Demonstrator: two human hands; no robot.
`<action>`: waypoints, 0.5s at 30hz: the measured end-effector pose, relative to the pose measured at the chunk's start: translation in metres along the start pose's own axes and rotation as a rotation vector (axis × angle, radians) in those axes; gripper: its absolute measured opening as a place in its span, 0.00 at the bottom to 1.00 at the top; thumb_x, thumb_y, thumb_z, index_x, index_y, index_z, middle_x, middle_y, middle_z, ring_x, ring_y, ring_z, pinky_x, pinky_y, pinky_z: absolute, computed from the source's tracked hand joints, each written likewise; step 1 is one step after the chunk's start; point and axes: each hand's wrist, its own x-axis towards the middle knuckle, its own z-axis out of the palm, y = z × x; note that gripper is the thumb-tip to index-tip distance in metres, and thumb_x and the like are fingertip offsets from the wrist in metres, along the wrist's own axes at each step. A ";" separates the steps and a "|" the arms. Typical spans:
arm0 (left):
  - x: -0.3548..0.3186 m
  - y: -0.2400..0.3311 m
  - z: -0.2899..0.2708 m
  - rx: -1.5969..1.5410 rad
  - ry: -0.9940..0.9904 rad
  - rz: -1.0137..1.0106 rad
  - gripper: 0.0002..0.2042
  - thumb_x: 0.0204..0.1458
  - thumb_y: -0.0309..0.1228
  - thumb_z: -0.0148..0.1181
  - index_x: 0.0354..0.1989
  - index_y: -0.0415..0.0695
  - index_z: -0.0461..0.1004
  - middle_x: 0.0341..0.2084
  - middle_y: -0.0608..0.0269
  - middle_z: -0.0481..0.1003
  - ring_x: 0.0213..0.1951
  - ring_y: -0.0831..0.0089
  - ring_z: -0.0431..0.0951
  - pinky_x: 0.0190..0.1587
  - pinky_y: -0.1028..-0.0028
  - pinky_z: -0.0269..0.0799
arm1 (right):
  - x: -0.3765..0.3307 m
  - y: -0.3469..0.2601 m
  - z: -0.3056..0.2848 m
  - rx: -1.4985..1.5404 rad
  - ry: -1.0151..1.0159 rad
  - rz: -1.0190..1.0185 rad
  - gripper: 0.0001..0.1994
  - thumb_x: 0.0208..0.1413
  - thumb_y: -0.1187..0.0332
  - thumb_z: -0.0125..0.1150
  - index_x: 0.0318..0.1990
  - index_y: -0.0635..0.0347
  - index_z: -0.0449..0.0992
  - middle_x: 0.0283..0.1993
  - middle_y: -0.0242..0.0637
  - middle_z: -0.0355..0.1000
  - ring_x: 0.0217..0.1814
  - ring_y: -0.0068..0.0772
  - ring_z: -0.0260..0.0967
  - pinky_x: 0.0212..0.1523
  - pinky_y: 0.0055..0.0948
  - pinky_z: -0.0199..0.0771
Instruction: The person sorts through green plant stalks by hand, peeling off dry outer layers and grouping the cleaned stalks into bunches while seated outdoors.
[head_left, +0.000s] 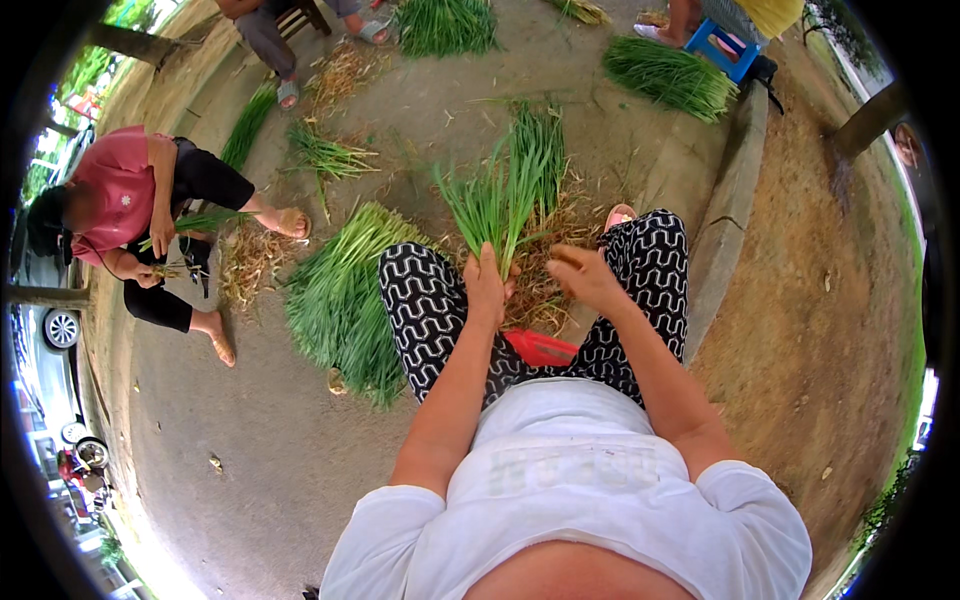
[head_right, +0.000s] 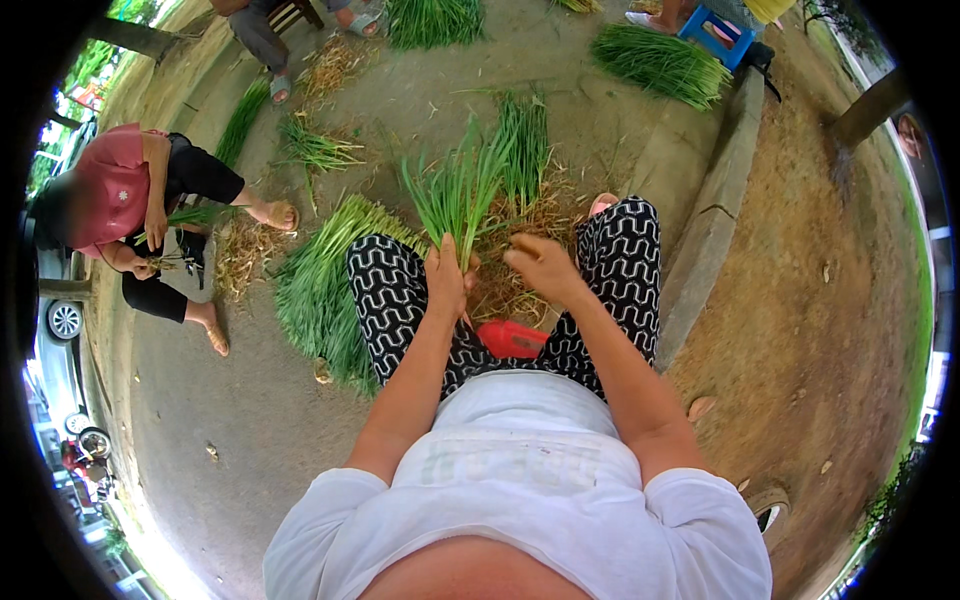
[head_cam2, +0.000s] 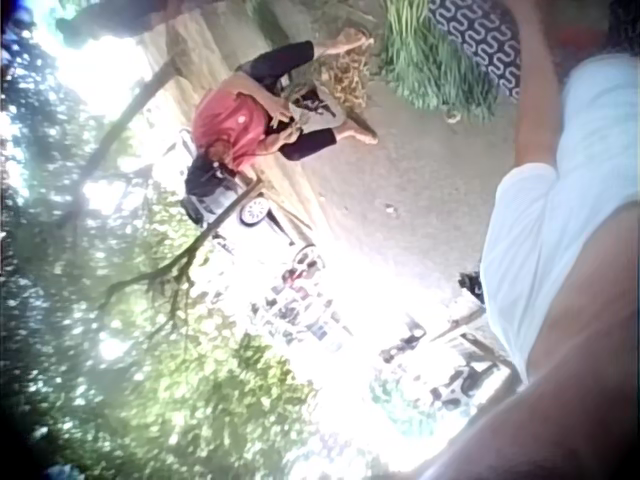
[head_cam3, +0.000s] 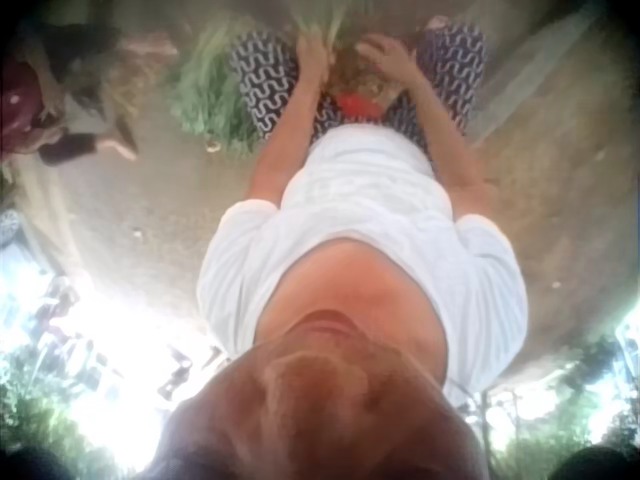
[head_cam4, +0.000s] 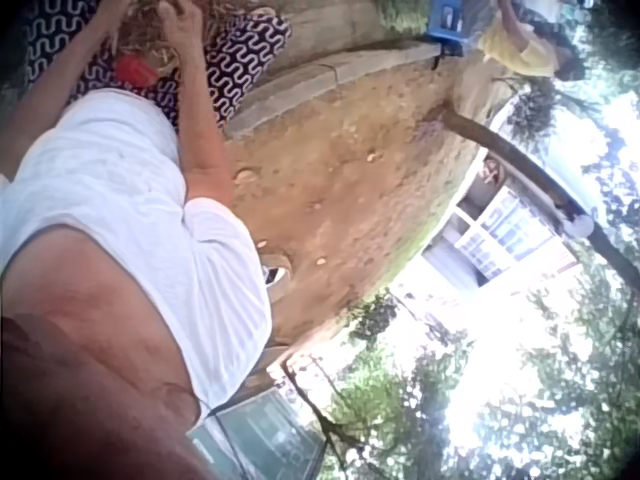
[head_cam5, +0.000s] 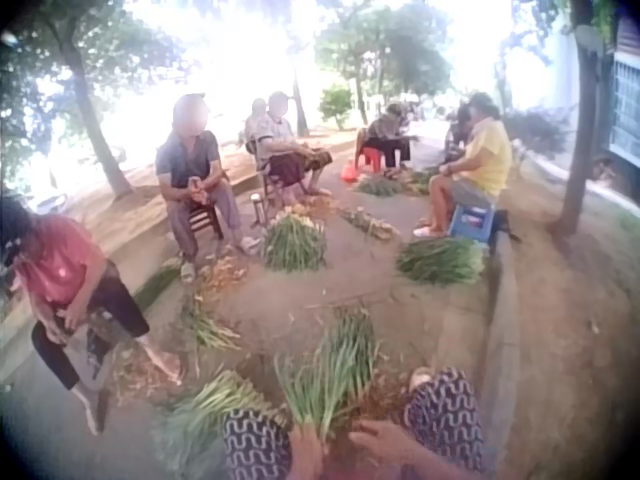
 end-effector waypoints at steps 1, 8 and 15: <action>0.000 0.000 0.000 0.010 -0.003 0.004 0.13 0.59 0.39 0.38 0.34 0.42 0.62 0.15 0.61 0.67 0.08 0.80 0.57 0.10 0.80 0.54 | -0.001 0.005 0.010 -0.009 -0.026 -0.033 0.22 0.51 0.63 0.57 0.49 0.70 0.67 0.37 0.39 0.71 0.37 0.25 0.68 0.38 0.24 0.68; -0.006 0.001 0.004 0.215 -0.044 0.080 0.13 0.59 0.39 0.40 0.38 0.40 0.63 0.21 0.64 0.66 0.16 0.80 0.62 0.15 0.80 0.57 | 0.005 -0.010 0.027 -0.065 -0.117 -0.093 0.18 0.53 0.58 0.53 0.34 0.69 0.74 0.24 0.41 0.72 0.27 0.30 0.68 0.29 0.31 0.64; 0.010 -0.023 -0.014 0.625 -0.036 0.438 0.13 0.58 0.37 0.41 0.41 0.39 0.64 0.25 0.66 0.67 0.20 0.81 0.64 0.19 0.80 0.61 | 0.006 -0.007 0.028 -0.401 -0.005 -0.267 0.15 0.51 0.62 0.51 0.25 0.67 0.72 0.19 0.49 0.66 0.21 0.47 0.64 0.26 0.37 0.63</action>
